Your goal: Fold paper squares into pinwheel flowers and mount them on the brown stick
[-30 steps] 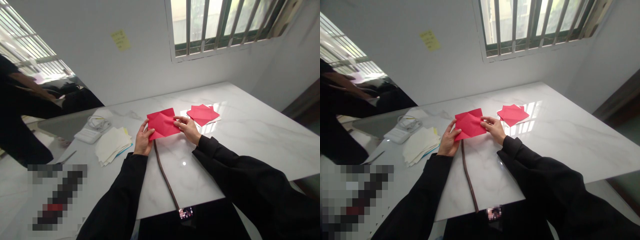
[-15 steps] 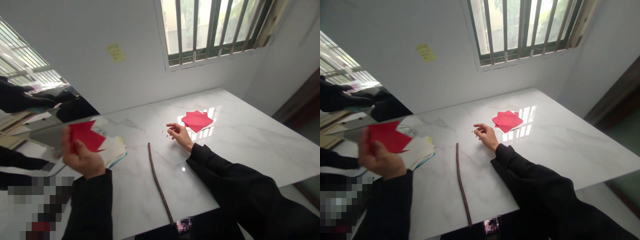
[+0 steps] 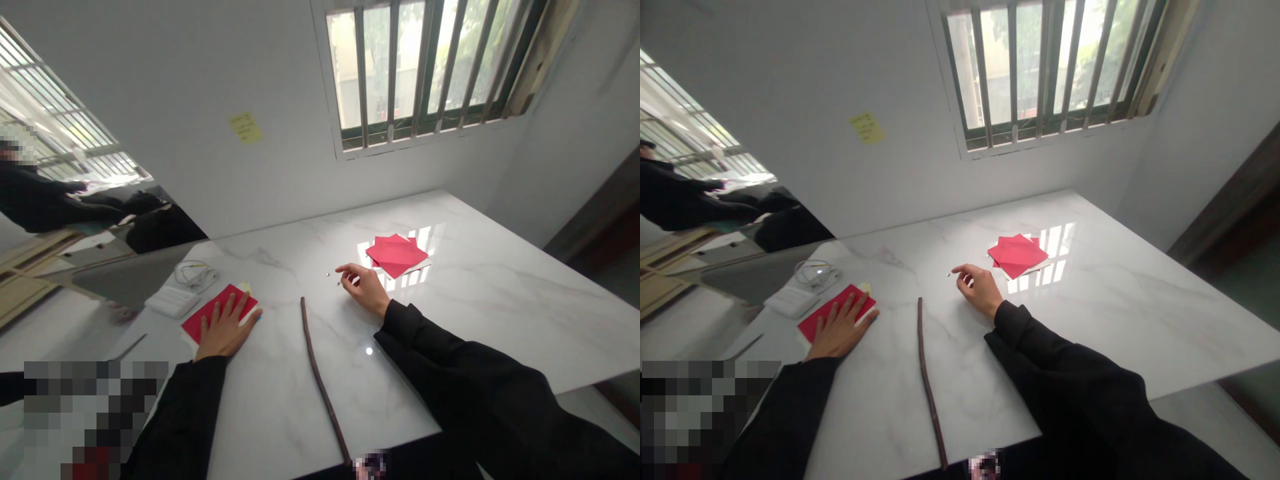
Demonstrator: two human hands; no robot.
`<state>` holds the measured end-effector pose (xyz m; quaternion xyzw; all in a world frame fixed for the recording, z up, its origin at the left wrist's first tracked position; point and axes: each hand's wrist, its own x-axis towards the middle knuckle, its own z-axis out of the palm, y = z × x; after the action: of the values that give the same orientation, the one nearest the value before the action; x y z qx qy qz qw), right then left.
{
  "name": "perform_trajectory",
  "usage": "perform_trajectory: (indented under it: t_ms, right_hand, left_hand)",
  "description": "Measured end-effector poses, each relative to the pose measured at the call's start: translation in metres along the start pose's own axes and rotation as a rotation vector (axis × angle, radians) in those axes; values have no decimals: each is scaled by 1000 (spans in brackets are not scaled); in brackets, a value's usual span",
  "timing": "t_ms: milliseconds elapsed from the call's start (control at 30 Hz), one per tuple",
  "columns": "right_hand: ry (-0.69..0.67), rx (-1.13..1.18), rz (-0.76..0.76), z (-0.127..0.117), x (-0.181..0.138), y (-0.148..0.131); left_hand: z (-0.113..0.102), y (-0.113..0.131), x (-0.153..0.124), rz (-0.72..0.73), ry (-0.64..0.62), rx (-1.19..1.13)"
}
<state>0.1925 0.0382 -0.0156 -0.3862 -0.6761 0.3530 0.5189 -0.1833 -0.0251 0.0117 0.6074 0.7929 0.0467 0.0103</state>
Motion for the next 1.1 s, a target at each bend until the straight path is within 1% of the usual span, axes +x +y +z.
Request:
perform_trajectory:
  t_ms: [33,100,167,200,267,300,367,433,467,533,633,700,767,933,1100]
  right_hand:
    - [13,-46,-28,-2,1,1]
    - [69,-155,-72,-11,5,6]
    - [142,-266,-100,-27,11,11]
    - [164,-326,-111,-37,15,15]
    - [242,-442,-105,-59,22,23]
    - [267,-506,-93,-71,25,29]
    - [277,-632,-73,-92,29,43]
    - [287,-753,-37,-106,29,59]
    - [273,-797,-10,-111,28,68]
    - [244,-868,55,-115,24,84]
    - [171,-966,118,-116,18,102]
    - [163,-968,126,-118,16,108]
    - [180,-937,125,-120,16,111]
    - [206,-887,126,-125,18,111]
    - [200,-861,155,-120,23,100]
  left_hand:
    - [-6,5,-1,32,57,-24]
    - [-20,25,-3,166,289,-119]
    - [-31,57,-3,278,508,-310]
    - [-33,76,-2,333,574,-404]
    - [-30,116,-1,398,632,-563]
    - [-24,135,-1,389,650,-613]
    - [-7,163,-2,331,597,-642]
    - [11,178,-4,254,495,-672]
    - [19,180,-6,253,450,-689]
    - [28,176,-9,231,450,-729]
    - [29,162,-13,192,470,-778]
    - [27,157,-15,174,486,-798]
    - [25,156,-17,174,488,-814]
    - [26,162,-18,179,450,-823]
    - [24,163,-15,165,529,-819]
